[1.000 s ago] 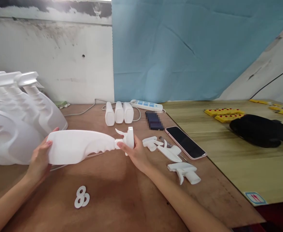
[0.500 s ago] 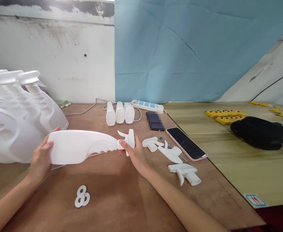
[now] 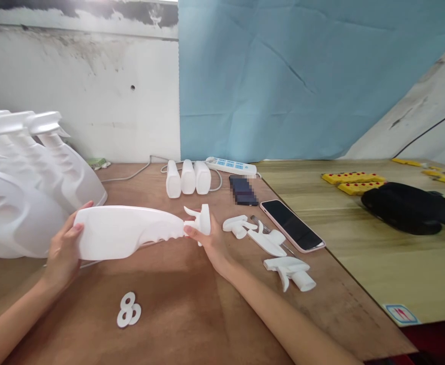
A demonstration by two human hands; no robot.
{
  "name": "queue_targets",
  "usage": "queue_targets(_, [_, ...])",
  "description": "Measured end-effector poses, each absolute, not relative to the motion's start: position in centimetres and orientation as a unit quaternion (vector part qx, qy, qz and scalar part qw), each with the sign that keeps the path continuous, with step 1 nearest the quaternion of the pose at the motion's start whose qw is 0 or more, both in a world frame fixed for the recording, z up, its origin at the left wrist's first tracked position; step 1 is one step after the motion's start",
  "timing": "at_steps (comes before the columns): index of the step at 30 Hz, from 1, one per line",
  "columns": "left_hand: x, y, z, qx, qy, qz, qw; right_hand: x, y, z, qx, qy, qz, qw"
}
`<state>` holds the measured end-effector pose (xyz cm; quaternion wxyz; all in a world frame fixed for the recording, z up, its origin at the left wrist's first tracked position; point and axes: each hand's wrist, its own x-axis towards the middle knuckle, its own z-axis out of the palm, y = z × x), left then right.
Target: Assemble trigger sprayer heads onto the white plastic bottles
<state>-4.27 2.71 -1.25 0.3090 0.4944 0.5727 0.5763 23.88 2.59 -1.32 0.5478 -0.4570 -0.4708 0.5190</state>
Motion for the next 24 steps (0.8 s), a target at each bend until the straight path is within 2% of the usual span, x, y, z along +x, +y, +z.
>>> queue_targets(4, [-4.3, 2.9, -1.3, 0.482, 0.55, 0.589, 0.344, 24.1, 2.5, -1.0, -0.467, -0.482, 0.504, 0.544])
queue_targets(7, [-4.1, 2.6, -1.1, 0.489, 0.556, 0.585, 0.331, 24.0, 2.4, -0.3, -0.479, -0.456, 0.524, 0.537])
queue_targets(12, [-3.8, 1.2, -0.5, 0.547, 0.584, 0.576, 0.17, 23.6, 2.2, -0.1, -0.485, -0.409, 0.541, 0.552])
queue_targets(15, [-3.9, 1.0, -0.4, 0.567, 0.592, 0.561, 0.115, 23.7, 2.3, -0.4, -0.47, -0.417, 0.554, 0.546])
queue_targets(17, [-4.1, 1.3, -0.4, 0.567, 0.6, 0.548, 0.135, 23.7, 2.4, -0.6, -0.467, -0.438, 0.55, 0.536])
queue_targets(21, [-4.3, 2.1, -0.7, 0.551, 0.586, 0.544, 0.24, 23.9, 2.3, -0.8, -0.476, -0.479, 0.514, 0.529])
queue_targets(24, [-4.2, 2.4, -0.9, 0.551, 0.575, 0.543, 0.266, 23.9, 2.2, -0.8, -0.48, -0.481, 0.501, 0.537])
